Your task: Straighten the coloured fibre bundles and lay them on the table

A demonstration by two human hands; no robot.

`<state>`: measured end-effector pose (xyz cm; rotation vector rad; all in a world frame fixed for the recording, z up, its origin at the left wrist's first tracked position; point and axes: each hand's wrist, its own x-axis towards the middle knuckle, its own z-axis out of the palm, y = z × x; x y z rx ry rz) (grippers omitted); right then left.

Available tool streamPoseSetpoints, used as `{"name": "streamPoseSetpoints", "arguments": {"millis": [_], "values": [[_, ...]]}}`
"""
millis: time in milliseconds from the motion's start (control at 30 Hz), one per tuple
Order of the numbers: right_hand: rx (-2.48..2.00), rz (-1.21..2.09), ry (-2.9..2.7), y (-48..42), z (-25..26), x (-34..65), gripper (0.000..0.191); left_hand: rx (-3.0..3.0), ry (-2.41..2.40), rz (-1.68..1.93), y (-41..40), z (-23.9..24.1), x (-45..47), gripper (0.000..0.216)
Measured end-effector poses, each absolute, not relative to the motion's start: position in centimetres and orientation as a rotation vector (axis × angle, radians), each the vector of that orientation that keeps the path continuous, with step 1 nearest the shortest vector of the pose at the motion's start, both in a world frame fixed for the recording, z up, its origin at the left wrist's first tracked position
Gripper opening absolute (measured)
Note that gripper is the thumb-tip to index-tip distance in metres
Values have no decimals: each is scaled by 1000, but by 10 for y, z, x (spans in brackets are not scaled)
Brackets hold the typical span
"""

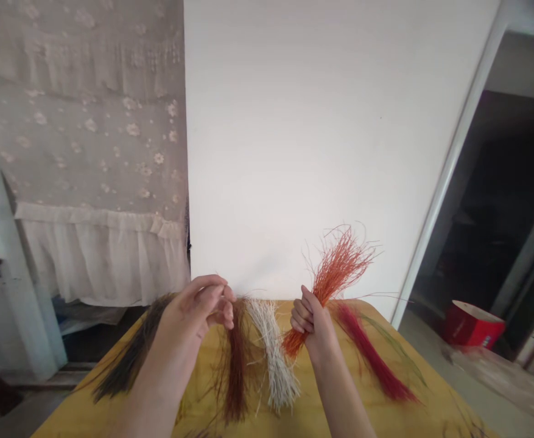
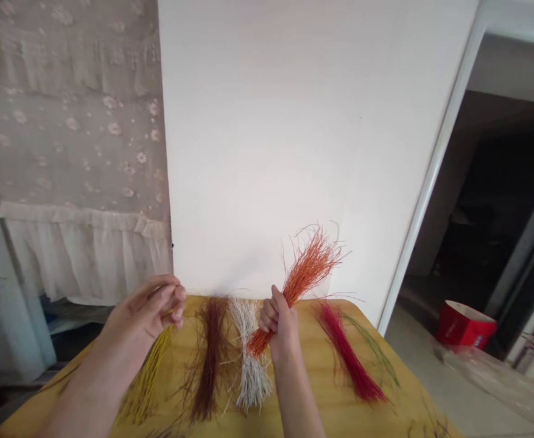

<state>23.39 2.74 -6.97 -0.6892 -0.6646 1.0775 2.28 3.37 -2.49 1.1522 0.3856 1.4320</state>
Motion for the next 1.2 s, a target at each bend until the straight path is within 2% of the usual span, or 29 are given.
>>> {"name": "streamPoseSetpoints", "arguments": {"millis": [167,333,433,600,1000,1200], "values": [[-648,1151,-715,7,-53,209,61,1259,471,1273,20,-23,42,30],[-608,1209,-817,-9,-46,188,35,1364,420,1121,19,-29,53,47],[-583,1237,-870,-12,-48,186,30,1390,425,1098,18,-33,59,49],[-540,1234,-920,-8,-51,188,39,1398,445,1090,20,-39,64,47],[-564,913,-726,-8,-43,194,22,1620,506,935,21,-42,63,27],[-650,692,-656,-14,-37,193,23,1715,576,910,24,-46,63,21]]}}
